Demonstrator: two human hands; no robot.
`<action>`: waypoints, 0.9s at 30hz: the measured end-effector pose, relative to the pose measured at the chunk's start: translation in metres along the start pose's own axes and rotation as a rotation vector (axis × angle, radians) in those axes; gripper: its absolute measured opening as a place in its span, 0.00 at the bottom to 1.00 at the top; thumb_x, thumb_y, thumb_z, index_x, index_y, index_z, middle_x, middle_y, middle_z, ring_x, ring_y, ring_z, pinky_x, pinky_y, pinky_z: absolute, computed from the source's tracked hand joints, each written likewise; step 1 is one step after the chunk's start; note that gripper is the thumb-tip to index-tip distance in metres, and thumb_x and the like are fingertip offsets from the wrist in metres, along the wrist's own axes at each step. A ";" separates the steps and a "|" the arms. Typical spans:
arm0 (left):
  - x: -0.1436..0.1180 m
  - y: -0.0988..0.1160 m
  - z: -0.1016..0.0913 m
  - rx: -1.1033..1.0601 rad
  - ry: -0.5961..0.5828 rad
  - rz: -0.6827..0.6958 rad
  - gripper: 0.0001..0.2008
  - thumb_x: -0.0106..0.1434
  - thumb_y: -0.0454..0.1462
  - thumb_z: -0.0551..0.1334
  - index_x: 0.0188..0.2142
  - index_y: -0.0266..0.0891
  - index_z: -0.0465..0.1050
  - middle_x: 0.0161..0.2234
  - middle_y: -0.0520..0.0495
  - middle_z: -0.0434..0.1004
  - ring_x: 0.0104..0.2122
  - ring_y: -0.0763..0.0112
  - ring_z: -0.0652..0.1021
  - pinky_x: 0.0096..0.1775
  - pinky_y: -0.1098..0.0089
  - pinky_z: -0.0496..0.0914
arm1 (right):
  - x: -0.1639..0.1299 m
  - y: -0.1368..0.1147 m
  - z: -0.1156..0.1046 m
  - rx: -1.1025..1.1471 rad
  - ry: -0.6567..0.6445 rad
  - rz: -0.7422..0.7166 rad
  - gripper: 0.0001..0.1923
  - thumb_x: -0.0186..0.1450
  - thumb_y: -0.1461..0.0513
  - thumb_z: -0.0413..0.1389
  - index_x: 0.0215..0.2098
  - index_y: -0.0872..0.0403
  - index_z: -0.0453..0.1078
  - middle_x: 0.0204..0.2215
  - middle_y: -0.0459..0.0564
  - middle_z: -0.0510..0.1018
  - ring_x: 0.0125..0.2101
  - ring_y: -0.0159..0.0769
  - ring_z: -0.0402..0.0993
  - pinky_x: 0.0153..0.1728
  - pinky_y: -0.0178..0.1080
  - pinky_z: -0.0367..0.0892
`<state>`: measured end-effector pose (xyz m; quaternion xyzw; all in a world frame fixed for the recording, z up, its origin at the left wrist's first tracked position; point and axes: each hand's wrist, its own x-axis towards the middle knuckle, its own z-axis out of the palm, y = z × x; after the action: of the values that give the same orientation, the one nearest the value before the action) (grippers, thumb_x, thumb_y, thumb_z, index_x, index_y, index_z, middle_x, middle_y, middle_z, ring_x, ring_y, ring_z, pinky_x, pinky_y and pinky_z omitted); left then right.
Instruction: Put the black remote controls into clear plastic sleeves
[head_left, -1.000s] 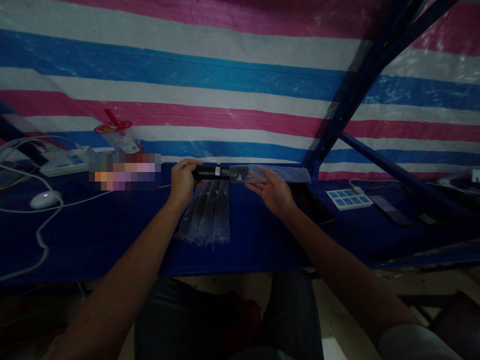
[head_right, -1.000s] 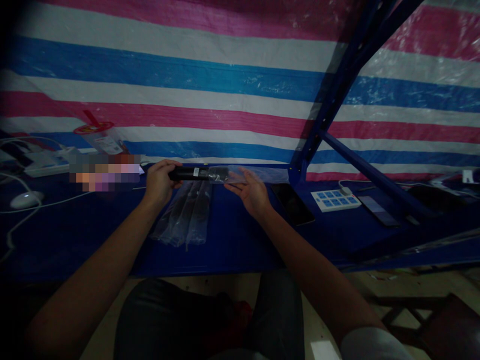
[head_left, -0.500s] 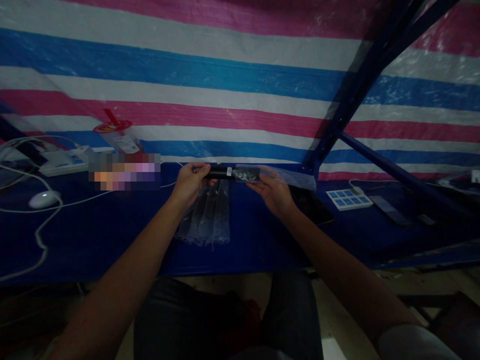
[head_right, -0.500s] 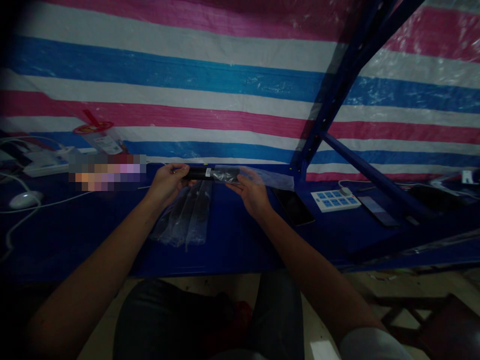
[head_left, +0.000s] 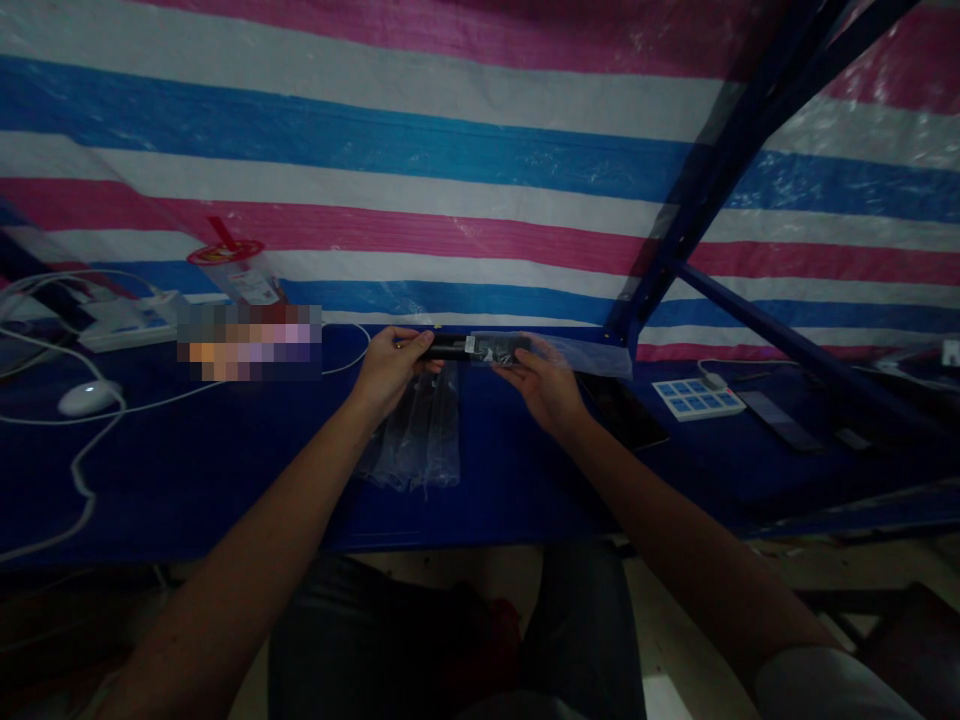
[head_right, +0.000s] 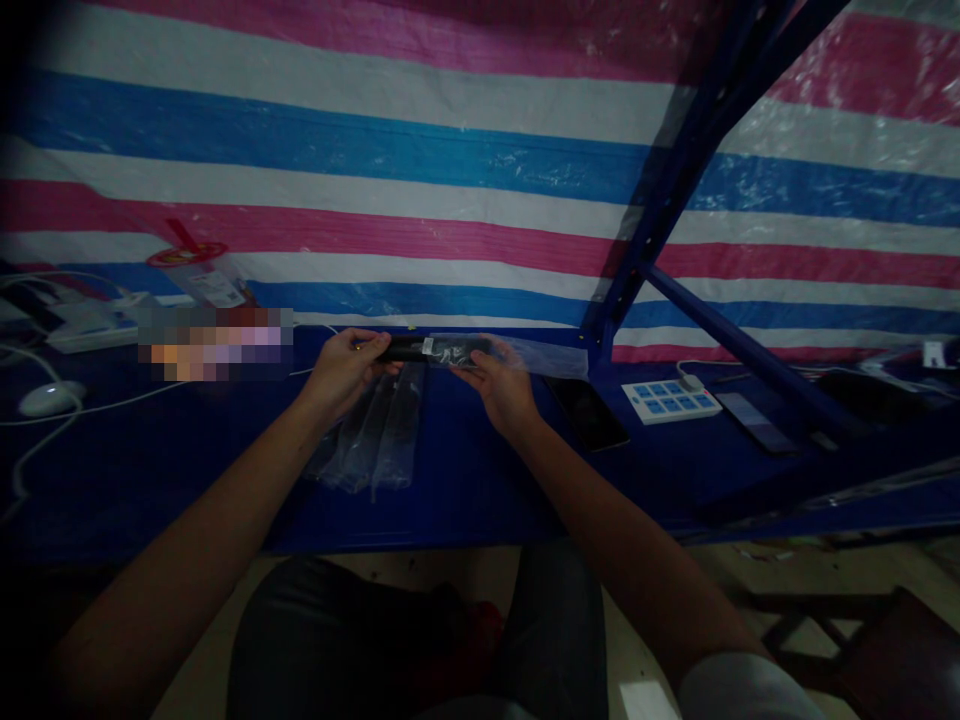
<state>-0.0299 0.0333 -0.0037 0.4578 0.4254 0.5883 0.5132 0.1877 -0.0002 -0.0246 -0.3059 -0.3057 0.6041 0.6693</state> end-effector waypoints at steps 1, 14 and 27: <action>0.000 -0.001 0.001 0.005 -0.004 0.008 0.18 0.57 0.38 0.72 0.37 0.38 0.63 0.26 0.48 0.78 0.24 0.64 0.81 0.28 0.66 0.76 | 0.000 0.001 0.000 0.008 0.000 0.000 0.16 0.57 0.68 0.63 0.43 0.51 0.68 0.36 0.47 0.82 0.37 0.40 0.83 0.52 0.53 0.75; -0.002 -0.015 0.008 0.306 0.005 0.137 0.28 0.51 0.44 0.75 0.43 0.40 0.62 0.35 0.47 0.77 0.30 0.67 0.79 0.33 0.65 0.73 | -0.006 0.013 0.012 -0.012 -0.042 -0.098 0.20 0.55 0.63 0.68 0.44 0.49 0.70 0.41 0.45 0.81 0.43 0.41 0.81 0.55 0.55 0.73; -0.012 0.001 0.013 0.255 -0.003 0.117 0.17 0.48 0.38 0.75 0.37 0.38 0.76 0.30 0.50 0.75 0.31 0.68 0.75 0.35 0.68 0.69 | -0.020 0.009 0.026 0.000 -0.120 -0.059 0.17 0.56 0.63 0.68 0.43 0.50 0.72 0.41 0.46 0.82 0.47 0.42 0.80 0.56 0.53 0.73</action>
<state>-0.0172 0.0221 -0.0011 0.5441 0.4688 0.5576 0.4163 0.1605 -0.0186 -0.0159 -0.2602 -0.3542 0.6013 0.6673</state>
